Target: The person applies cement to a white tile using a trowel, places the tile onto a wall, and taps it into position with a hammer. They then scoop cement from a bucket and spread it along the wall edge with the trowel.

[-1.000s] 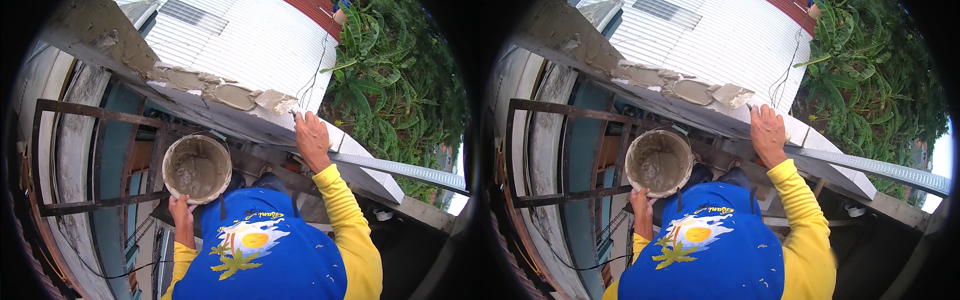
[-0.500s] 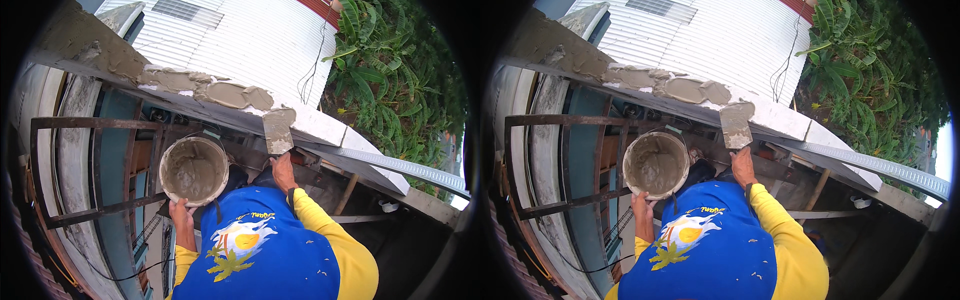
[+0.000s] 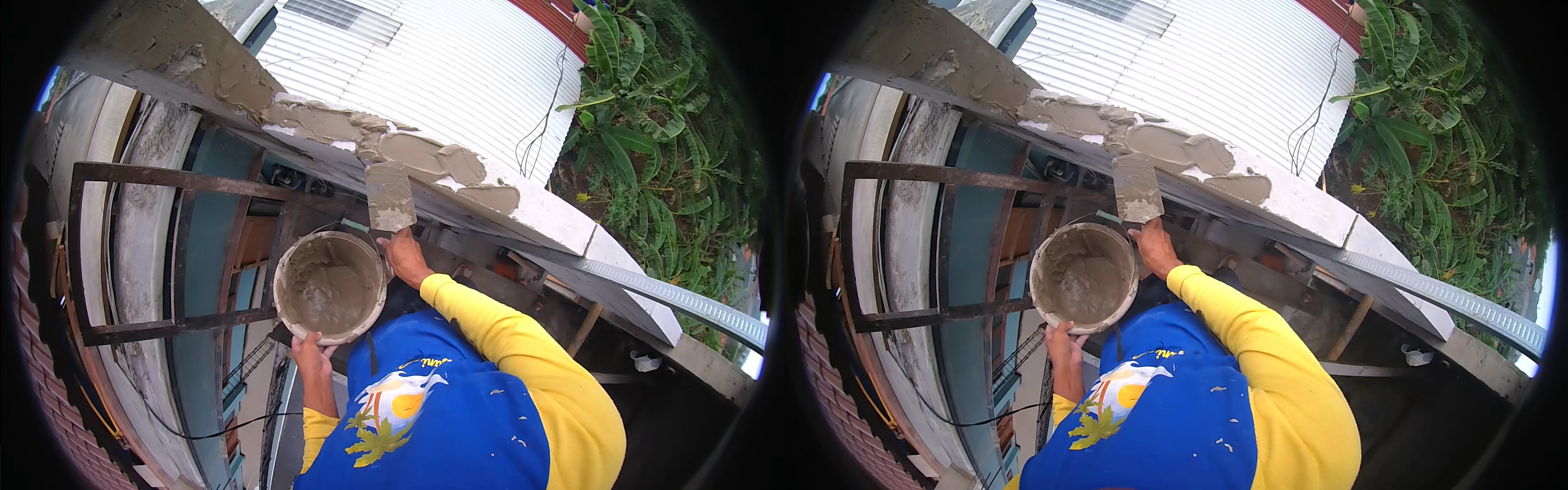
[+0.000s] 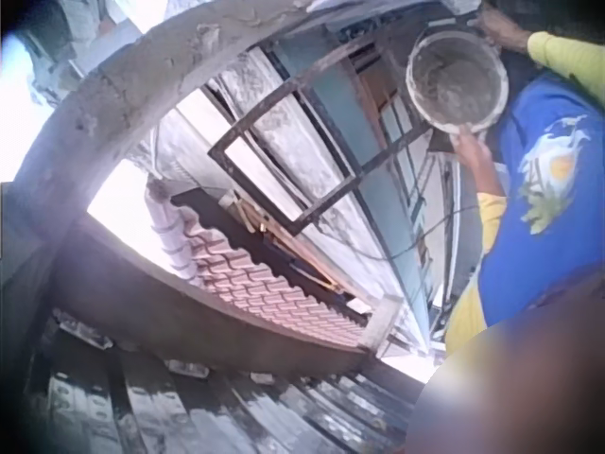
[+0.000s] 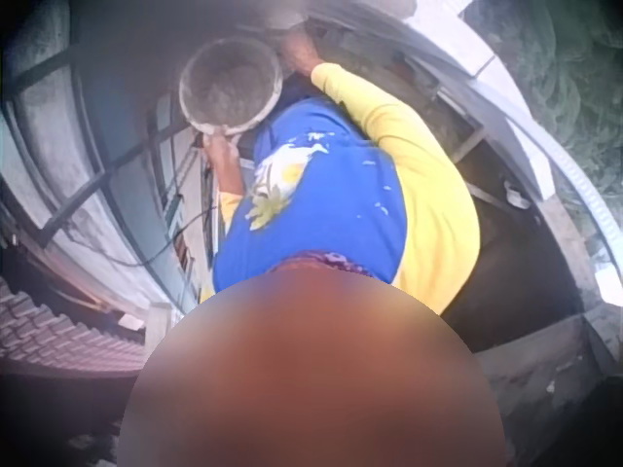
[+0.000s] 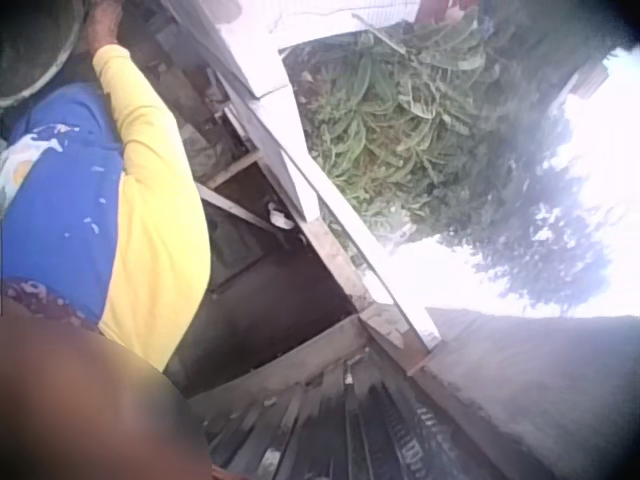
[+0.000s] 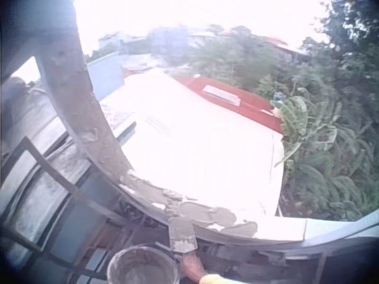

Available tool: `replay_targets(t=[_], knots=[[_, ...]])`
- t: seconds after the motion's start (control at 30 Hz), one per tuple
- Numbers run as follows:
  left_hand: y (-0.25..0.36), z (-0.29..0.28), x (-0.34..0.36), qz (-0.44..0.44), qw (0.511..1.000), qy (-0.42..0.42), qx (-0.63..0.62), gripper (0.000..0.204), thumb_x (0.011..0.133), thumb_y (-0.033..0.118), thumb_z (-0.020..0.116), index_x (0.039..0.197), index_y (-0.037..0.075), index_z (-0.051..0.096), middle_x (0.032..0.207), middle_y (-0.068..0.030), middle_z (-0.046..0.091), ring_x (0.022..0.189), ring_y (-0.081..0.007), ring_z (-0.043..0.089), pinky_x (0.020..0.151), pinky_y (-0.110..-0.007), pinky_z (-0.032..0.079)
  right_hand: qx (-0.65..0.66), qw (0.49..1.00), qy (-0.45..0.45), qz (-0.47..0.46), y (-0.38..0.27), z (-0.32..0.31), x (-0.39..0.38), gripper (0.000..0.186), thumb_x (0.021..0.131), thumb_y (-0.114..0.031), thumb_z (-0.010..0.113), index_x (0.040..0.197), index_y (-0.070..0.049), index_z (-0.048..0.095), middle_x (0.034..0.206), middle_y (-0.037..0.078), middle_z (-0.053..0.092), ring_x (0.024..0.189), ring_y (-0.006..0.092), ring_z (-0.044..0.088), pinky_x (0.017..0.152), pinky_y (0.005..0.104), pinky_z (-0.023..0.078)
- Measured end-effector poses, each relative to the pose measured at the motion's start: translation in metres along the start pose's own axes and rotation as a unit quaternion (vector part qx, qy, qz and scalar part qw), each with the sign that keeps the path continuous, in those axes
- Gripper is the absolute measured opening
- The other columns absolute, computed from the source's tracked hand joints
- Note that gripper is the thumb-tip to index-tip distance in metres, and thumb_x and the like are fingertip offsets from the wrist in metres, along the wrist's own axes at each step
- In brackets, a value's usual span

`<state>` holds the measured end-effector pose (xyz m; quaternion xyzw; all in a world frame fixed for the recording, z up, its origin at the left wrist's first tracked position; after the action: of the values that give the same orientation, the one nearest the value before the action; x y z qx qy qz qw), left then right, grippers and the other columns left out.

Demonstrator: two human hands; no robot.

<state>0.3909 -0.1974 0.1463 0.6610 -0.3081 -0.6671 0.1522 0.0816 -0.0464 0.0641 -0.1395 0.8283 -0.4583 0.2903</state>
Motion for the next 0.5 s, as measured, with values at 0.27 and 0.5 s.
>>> replay_targets(t=[0.27, 0.5], knots=[[-0.014, -0.027, -0.003, 0.014, 0.999, 0.015, -0.029, 0.061, 0.086, -0.004, 0.062, 0.144, 0.006, 0.050, 0.139, -0.0205, 0.060, 0.121, -0.0470, 0.068, 0.093, -0.071, 0.062, -0.025, 0.998, -0.031, -0.047, -0.064, 0.031, 0.050, 0.052, 0.104, -0.023, 0.067, 0.135, 0.007, 0.040, 0.134, 0.043, 0.058, 0.115, 0.0612, 0.063, 0.097, 0.0637, 0.052], [-0.030, -0.028, -0.005, -0.003, 0.999, 0.034, -0.021, 0.067, 0.085, -0.003, 0.064, 0.149, 0.007, 0.047, 0.141, -0.0208, 0.058, 0.124, -0.0481, 0.065, 0.094, -0.072, 0.060, -0.041, 0.996, -0.068, -0.051, -0.024, 0.003, -0.006, 0.051, 0.103, -0.026, 0.071, 0.126, 0.008, 0.041, 0.121, 0.043, 0.064, 0.114, 0.0615, 0.063, 0.097, 0.0627, 0.051]])
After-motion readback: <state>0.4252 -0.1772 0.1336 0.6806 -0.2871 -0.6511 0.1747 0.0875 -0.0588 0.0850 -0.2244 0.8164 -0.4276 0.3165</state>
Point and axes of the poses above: each hand's wrist, its own x-axis towards the middle knuckle, its own z-axis out of the palm, y = z × x, the point moved 5 cm from there along x, towards the middle knuckle
